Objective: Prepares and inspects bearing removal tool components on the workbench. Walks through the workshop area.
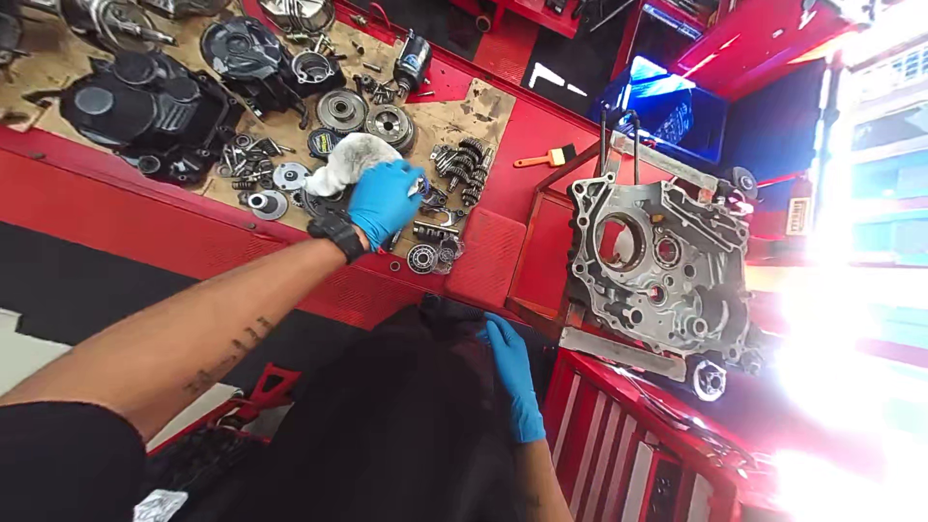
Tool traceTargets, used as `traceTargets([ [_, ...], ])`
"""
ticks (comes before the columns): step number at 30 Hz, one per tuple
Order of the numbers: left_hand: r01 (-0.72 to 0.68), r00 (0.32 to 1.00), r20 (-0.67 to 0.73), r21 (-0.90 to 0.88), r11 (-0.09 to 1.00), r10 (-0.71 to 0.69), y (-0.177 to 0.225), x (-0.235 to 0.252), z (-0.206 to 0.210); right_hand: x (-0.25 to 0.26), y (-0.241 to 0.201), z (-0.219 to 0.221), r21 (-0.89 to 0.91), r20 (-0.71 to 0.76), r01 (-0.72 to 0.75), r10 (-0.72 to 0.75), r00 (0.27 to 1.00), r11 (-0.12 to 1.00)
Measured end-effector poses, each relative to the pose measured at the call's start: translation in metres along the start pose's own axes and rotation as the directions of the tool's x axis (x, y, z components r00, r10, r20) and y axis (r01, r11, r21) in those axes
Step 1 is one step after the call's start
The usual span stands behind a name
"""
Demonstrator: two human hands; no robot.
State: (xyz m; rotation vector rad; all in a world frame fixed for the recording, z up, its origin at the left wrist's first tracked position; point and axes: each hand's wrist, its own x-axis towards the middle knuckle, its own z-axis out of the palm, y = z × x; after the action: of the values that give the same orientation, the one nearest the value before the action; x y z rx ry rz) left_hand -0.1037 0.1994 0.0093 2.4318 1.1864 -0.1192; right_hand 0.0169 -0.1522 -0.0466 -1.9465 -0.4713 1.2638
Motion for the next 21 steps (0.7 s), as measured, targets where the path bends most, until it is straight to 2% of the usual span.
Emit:
traceTargets([
  [5, -0.153, 0.946, 0.279, -0.075, 0.985, 0.168, 0.062, 0.011, 0.06, 0.025, 0.027, 0.023, 0.337, -0.167, -0.139, 0.205, 0.964, 0.931],
  [11, -0.298, 0.898, 0.304, -0.113, 0.948, 0.319, 0.118, 0.067, 0.116, 0.035, 0.028, 0.029, 0.549, -0.19, -0.224, 0.381, 0.905, 0.805],
  [14, -0.252, 0.863, 0.443, -0.045, 0.967, 0.245, 0.137, 0.09, 0.127, 0.04, 0.026, 0.025, 0.638, -0.075, -0.24, 0.369, 0.926, 0.732],
  [17, -0.147, 0.798, 0.588, -0.024, 0.989, 0.133, 0.156, 0.086, 0.102, 0.041, 0.028, 0.022, 0.707, 0.005, -0.227, 0.317, 0.948, 0.67],
  [21, -0.022, 0.815, 0.576, -0.079, 0.997, 0.063, 0.174, 0.072, 0.074, 0.04, 0.024, 0.018, 0.716, 0.034, -0.213, 0.271, 0.962, 0.665],
])
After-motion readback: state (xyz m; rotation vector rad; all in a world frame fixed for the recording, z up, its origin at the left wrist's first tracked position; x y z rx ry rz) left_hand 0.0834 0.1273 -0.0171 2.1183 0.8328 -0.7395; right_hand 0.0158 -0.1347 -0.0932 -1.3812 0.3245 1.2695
